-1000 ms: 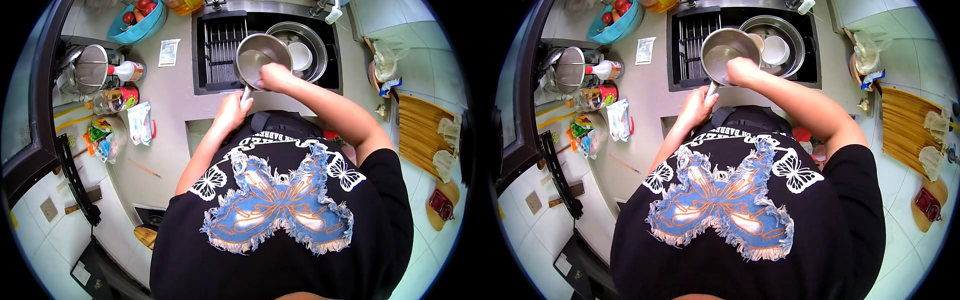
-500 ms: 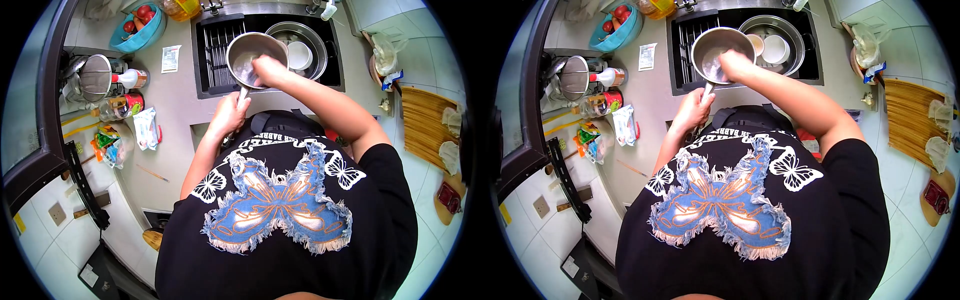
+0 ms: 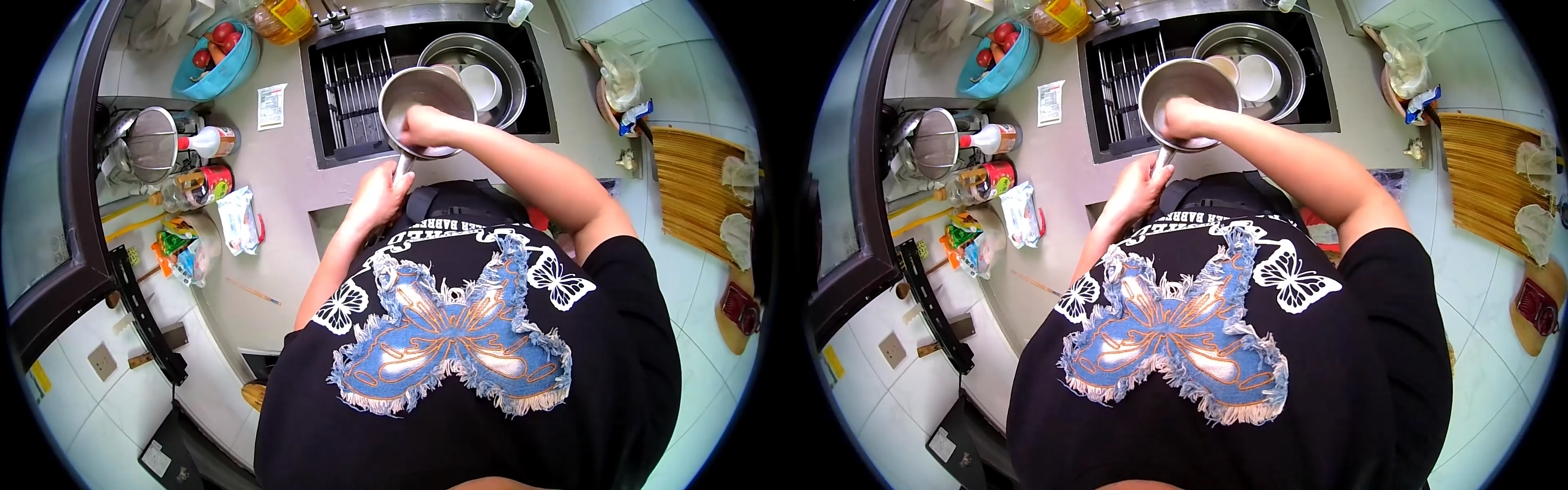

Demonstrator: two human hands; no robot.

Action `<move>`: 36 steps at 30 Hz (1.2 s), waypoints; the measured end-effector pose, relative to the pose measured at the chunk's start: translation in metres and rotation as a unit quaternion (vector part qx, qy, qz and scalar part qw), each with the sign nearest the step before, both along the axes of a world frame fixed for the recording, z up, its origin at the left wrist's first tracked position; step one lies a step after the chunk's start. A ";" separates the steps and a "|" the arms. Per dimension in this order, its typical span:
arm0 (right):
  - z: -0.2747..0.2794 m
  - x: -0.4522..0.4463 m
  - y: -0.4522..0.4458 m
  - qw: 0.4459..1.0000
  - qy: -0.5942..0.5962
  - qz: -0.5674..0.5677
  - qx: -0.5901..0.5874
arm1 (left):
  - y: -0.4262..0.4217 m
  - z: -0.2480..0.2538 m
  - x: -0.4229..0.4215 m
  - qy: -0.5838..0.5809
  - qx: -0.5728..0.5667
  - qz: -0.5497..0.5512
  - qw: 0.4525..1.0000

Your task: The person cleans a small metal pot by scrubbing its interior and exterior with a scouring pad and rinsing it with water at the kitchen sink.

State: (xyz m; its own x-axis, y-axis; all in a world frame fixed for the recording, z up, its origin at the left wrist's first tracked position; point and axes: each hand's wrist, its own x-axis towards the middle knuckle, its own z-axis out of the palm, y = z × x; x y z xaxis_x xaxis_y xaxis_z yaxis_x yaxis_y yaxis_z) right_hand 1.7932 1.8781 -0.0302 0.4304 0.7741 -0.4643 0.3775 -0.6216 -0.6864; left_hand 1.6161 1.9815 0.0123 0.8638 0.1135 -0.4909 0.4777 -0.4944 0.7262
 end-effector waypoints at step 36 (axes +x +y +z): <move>-0.025 0.002 -0.014 0.953 -0.300 -0.006 0.048 | -0.015 0.018 -0.001 0.001 0.079 0.004 0.997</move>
State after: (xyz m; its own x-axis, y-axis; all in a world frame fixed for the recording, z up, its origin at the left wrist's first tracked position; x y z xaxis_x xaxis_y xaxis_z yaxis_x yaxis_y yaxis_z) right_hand 1.7952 1.8645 -0.0547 0.6043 0.7945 -0.0595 0.7134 -0.5729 -0.4036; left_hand 1.6156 1.9669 0.0304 0.8616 0.1972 -0.4677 0.4837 -0.5984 0.6387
